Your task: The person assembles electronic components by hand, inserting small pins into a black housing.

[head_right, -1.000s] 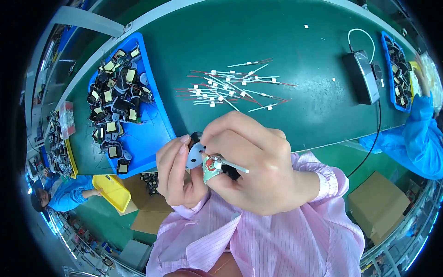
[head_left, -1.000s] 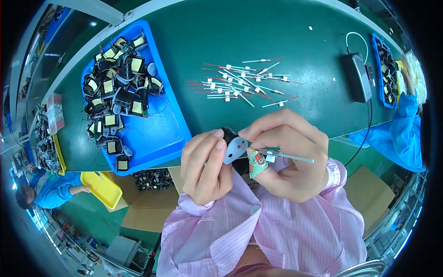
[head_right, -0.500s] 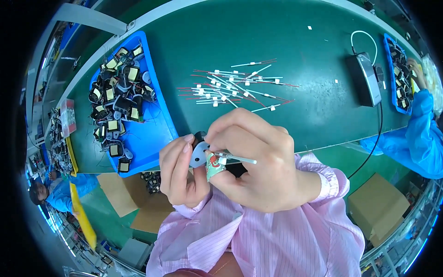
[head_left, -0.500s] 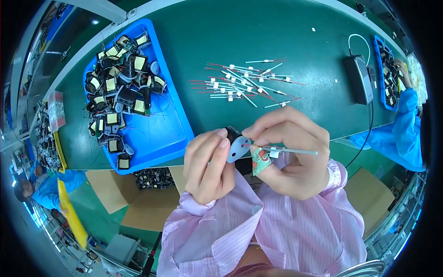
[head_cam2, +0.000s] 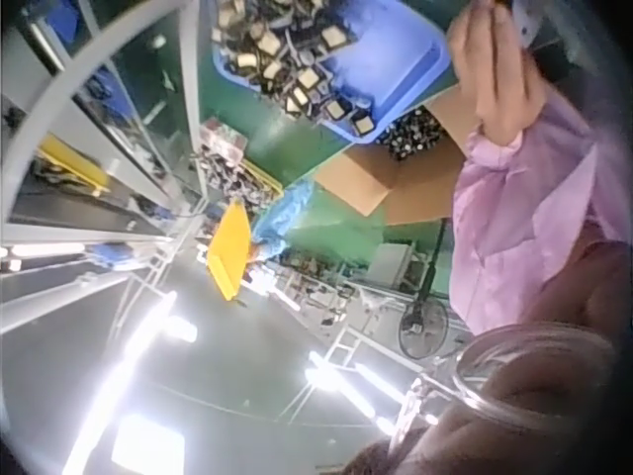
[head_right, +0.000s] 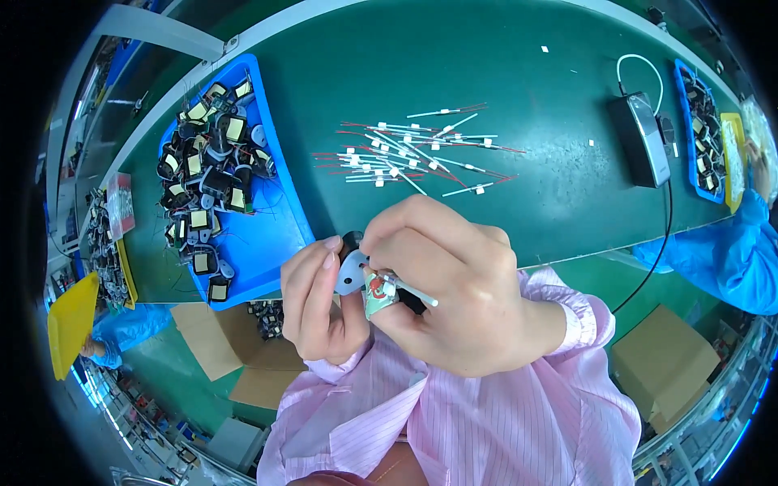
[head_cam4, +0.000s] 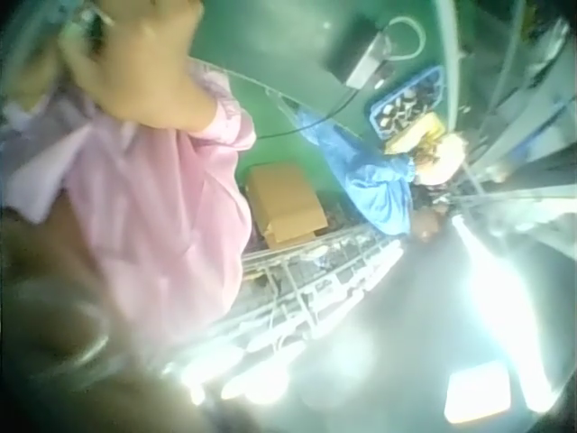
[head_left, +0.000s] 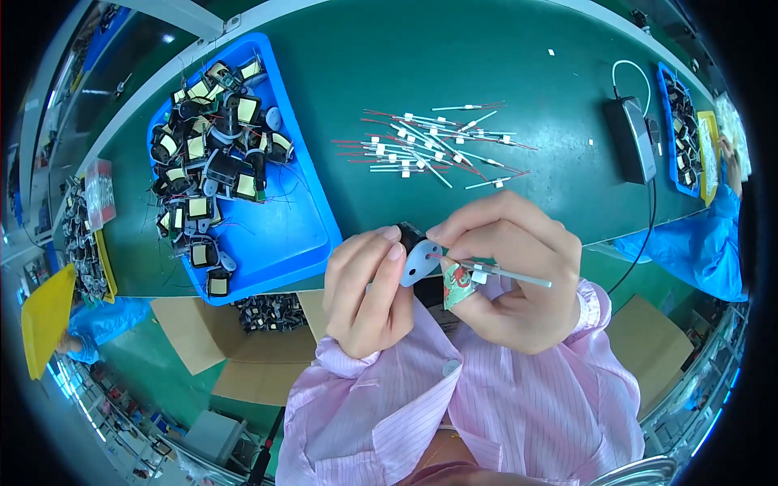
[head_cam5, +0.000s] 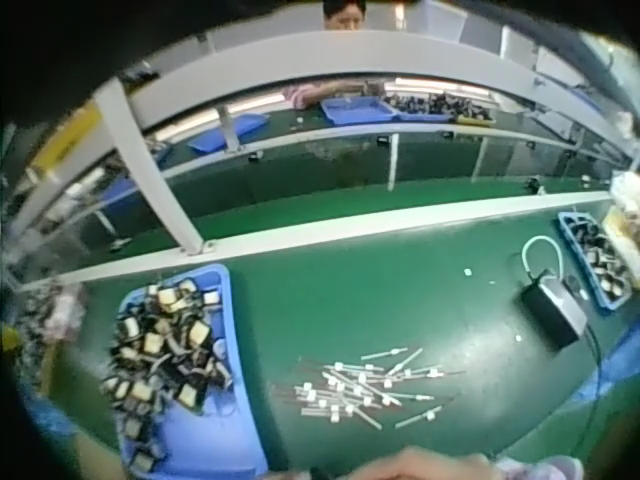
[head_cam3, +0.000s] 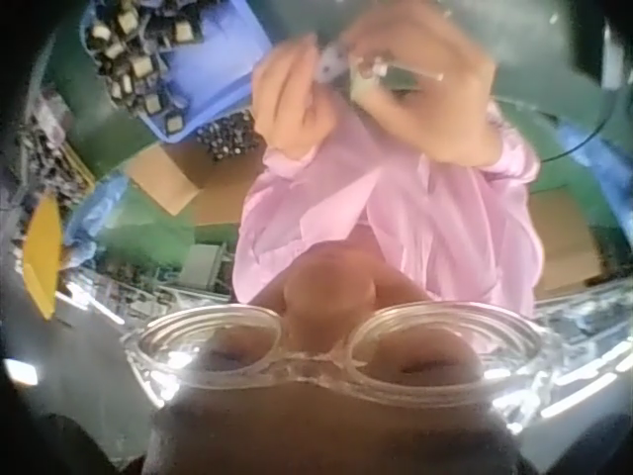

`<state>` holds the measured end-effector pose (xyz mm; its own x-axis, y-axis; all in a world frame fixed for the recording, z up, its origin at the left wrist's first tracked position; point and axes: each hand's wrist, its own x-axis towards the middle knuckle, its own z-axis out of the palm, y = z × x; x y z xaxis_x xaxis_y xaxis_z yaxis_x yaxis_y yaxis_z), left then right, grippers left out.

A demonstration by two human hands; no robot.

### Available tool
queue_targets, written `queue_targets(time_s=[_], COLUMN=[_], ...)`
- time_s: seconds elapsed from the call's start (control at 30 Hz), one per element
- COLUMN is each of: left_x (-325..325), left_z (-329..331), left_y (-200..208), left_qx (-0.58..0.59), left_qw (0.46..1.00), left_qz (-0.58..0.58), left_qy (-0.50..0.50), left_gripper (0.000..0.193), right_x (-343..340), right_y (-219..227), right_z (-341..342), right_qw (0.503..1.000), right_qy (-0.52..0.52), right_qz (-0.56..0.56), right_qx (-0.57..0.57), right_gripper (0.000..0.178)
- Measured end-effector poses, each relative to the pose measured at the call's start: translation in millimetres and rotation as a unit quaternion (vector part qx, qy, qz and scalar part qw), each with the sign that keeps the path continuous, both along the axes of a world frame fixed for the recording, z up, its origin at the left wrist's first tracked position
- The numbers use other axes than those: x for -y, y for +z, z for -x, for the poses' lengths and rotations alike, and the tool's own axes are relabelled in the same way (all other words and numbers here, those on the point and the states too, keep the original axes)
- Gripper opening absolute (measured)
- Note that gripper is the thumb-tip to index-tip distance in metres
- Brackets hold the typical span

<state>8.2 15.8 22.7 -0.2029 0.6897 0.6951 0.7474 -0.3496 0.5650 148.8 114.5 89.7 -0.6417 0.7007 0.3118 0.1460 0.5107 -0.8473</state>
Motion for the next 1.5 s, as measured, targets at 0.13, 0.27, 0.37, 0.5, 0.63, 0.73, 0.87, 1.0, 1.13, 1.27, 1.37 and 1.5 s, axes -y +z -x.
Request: queue_targets(time_s=[0.13,0.27,0.37,0.5,0.63,0.73,0.87,1.0,1.13,1.27,1.37,1.5], left_x=[-0.8,2.7,0.2,-1.5,6.3,6.0,3.5,2.5,1.4,-0.2,0.2,2.2], left_z=[-1.5,2.6,6.0,3.5,6.0,2.9,2.3,3.2,7.2,7.0,3.9,0.9], left_y=[2.7,0.7,1.7,-2.1,-2.5,-1.0,-0.7,0.8,-1.0,-1.2,-3.1,-2.4], left_qx=[0.003,0.003,0.061,0.191,0.285,0.319,0.326,0.344,0.388,0.430,0.428,0.418], left_qw=[1.000,1.000,0.996,0.973,0.938,0.919,0.916,0.907,0.887,0.859,0.860,0.870], left_qz=[0.004,0.013,0.033,0.051,0.118,0.144,0.125,0.145,0.143,0.148,0.138,0.120], left_qy=[0.008,0.021,-0.054,-0.118,-0.158,-0.182,-0.200,-0.195,-0.204,-0.235,-0.240,-0.232], left_gripper=[0.047,0.048,0.039,0.038,0.036,0.038,0.036,0.034,0.035,0.036,0.037,0.039], right_x=[-0.7,0.4,1.3,2.1,2.0,2.4,1.3,-2.6,-5.3,-5.1,-2.4,-1.4], right_y=[0.6,-5.1,-9.0,-8.1,-10.9,-14.2,-14.4,-13.4,-14.6,-8.2,-9.0,-15.4], right_z=[0.7,7.1,9.9,7.6,11.3,8.9,7.7,9.3,8.9,4.9,1.3,0.0], right_qw=[1.000,1.000,1.000,1.000,1.000,0.998,0.995,0.998,0.997,0.993,0.991,0.989], right_qy=[0.010,0.020,0.012,0.005,0.005,0.005,-0.034,-0.009,0.023,0.021,0.008,0.015], right_qz=[-0.006,-0.016,-0.028,-0.016,0.023,0.056,0.091,0.067,0.075,0.119,0.135,0.149], right_qx=[0.002,0.007,0.002,0.006,0.004,0.000,-0.007,0.004,0.000,0.002,-0.007,-0.020], right_gripper=[0.016,0.015,0.017,0.019,0.017,0.015,0.012,0.013,0.015,0.012,0.011,0.011])
